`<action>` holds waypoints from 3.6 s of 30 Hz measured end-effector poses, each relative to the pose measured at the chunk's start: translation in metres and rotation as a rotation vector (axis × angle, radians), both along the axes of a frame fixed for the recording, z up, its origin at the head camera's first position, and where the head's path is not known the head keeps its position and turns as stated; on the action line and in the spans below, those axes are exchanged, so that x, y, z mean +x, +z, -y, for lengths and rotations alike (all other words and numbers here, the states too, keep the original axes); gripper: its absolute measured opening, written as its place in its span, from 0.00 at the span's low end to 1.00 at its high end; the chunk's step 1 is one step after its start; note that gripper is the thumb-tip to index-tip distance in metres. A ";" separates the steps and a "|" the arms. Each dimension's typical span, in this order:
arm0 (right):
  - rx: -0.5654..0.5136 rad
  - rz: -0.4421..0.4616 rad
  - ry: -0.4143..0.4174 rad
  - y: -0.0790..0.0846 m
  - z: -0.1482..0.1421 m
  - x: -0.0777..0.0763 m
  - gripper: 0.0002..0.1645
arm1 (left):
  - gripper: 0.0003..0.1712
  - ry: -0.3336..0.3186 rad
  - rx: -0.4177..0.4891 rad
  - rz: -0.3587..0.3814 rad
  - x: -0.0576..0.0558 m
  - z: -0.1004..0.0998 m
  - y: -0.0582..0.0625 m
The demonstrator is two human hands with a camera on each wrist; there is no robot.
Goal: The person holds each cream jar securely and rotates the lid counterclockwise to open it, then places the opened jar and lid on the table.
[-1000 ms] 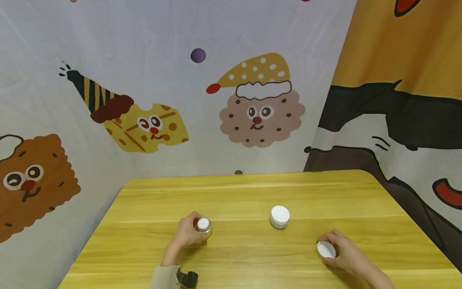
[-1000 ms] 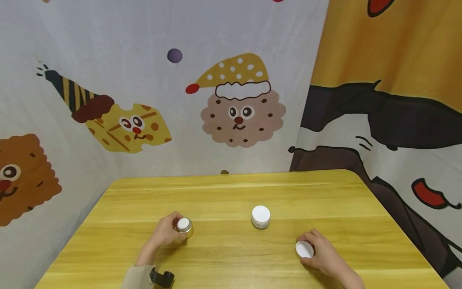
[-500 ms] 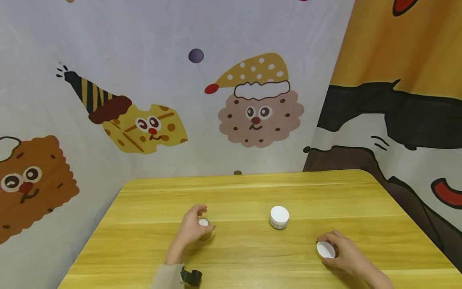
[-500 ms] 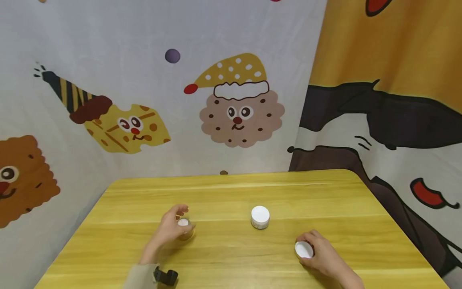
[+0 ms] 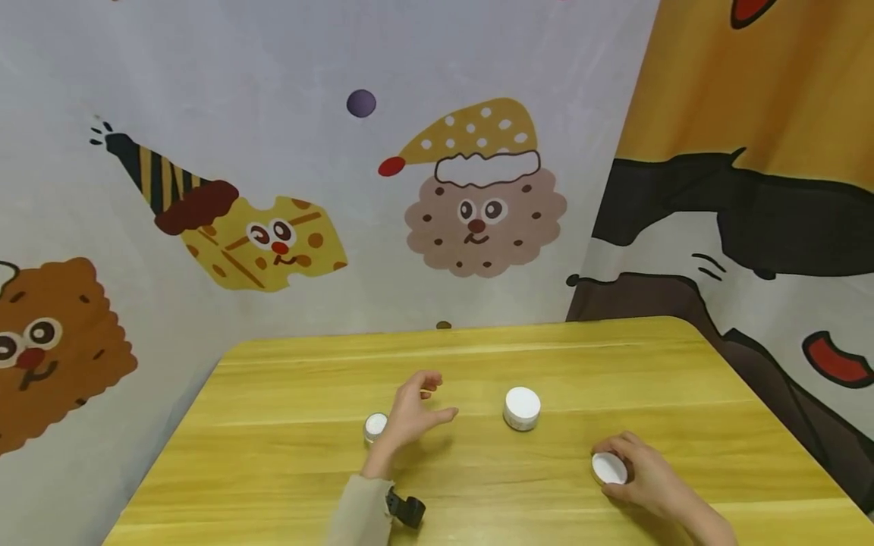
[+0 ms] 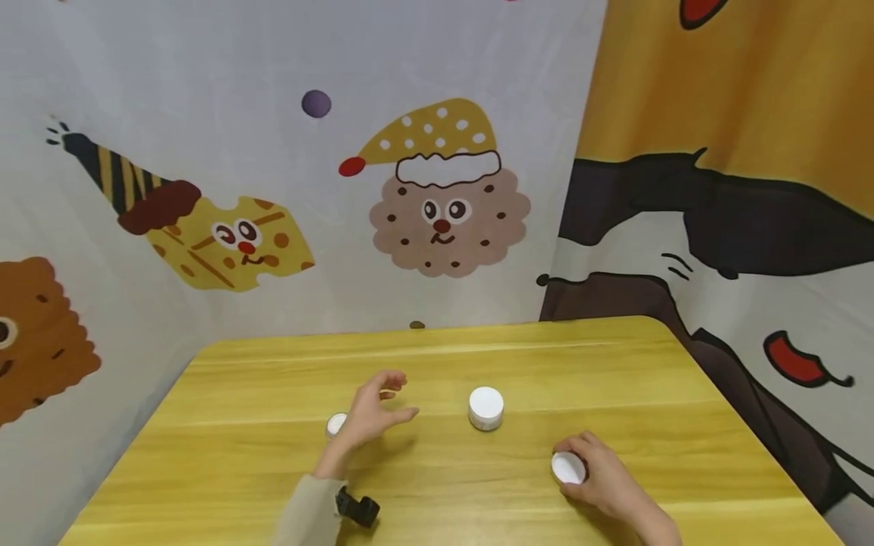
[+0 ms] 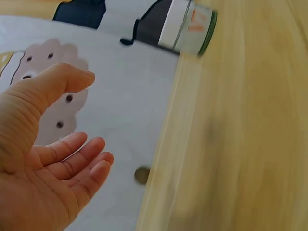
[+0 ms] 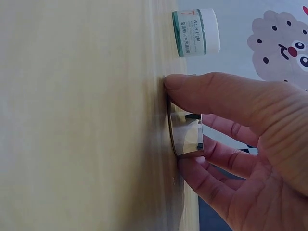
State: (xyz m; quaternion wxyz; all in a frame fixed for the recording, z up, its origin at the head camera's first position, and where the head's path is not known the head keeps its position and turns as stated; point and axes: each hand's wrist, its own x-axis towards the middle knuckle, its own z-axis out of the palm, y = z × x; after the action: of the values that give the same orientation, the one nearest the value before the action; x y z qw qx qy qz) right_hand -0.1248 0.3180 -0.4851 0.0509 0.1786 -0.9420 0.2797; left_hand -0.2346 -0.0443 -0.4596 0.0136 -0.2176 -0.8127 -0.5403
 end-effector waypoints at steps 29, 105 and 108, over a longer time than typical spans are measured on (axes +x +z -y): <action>-0.034 -0.065 0.029 -0.001 0.000 -0.001 0.28 | 0.35 -0.156 -0.006 0.125 -0.007 -0.096 -0.021; -0.128 -0.274 -0.089 0.013 0.016 -0.005 0.24 | 0.30 -0.002 0.060 0.020 -0.006 -0.054 0.011; -0.132 -0.311 -0.086 0.021 0.023 -0.009 0.24 | 0.30 0.001 0.077 0.014 -0.005 -0.050 0.017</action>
State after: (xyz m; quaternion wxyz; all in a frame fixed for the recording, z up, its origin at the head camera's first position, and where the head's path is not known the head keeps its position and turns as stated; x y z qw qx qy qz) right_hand -0.1341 0.2947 -0.4637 0.2197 0.1755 -0.9091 0.3073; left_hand -0.2398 0.0059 -0.4431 0.0165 -0.2130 -0.7913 -0.5729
